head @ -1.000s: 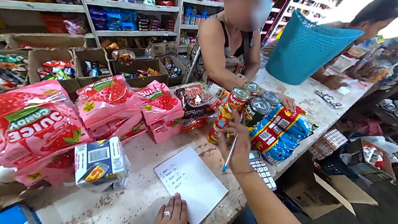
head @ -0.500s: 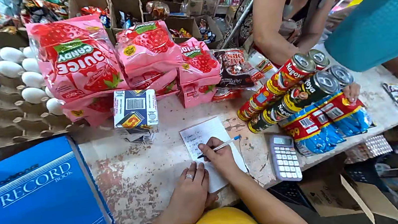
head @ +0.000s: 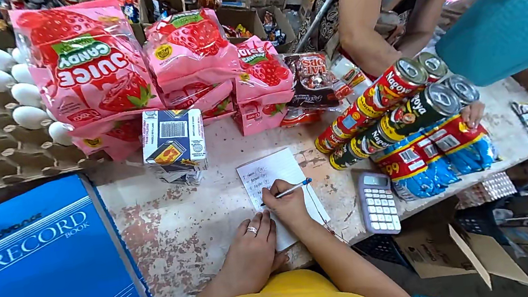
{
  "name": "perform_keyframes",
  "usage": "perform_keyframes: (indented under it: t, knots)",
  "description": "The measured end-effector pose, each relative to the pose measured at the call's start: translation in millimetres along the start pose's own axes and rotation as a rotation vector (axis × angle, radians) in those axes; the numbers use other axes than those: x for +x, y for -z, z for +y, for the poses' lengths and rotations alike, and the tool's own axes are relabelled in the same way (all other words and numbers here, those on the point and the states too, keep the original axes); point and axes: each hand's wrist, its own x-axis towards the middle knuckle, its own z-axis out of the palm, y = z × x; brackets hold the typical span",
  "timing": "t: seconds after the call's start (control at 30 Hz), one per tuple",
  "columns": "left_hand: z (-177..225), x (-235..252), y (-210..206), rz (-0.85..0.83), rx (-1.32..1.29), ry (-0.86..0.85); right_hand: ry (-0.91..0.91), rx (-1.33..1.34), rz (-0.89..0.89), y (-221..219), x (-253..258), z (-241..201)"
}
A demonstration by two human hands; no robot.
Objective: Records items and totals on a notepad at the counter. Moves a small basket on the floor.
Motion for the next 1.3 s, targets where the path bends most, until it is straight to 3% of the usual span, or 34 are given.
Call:
perform_keyframes:
  t: [0.33,0.6,0.93,1.3]
  knots:
    - [-0.2,2.5,4.7,-0.111,-0.021,0.016,-0.027,0.138,0.023,12.5,4.2,-0.5]
    - [-1.4,1.8,-4.6,-0.007,-0.005,0.003,-0.009,0.122,0.012,13.8,4.0,3.5]
    - [-3.7,0.1,-8.8,0.008,0.010,-0.005,0.024,0.102,0.017,11.8,3.7,4.7]
    - [-0.8,2.4,6.7,-0.148,-0.015,0.018,-0.018,0.132,0.038,10.4,2.7,-0.7]
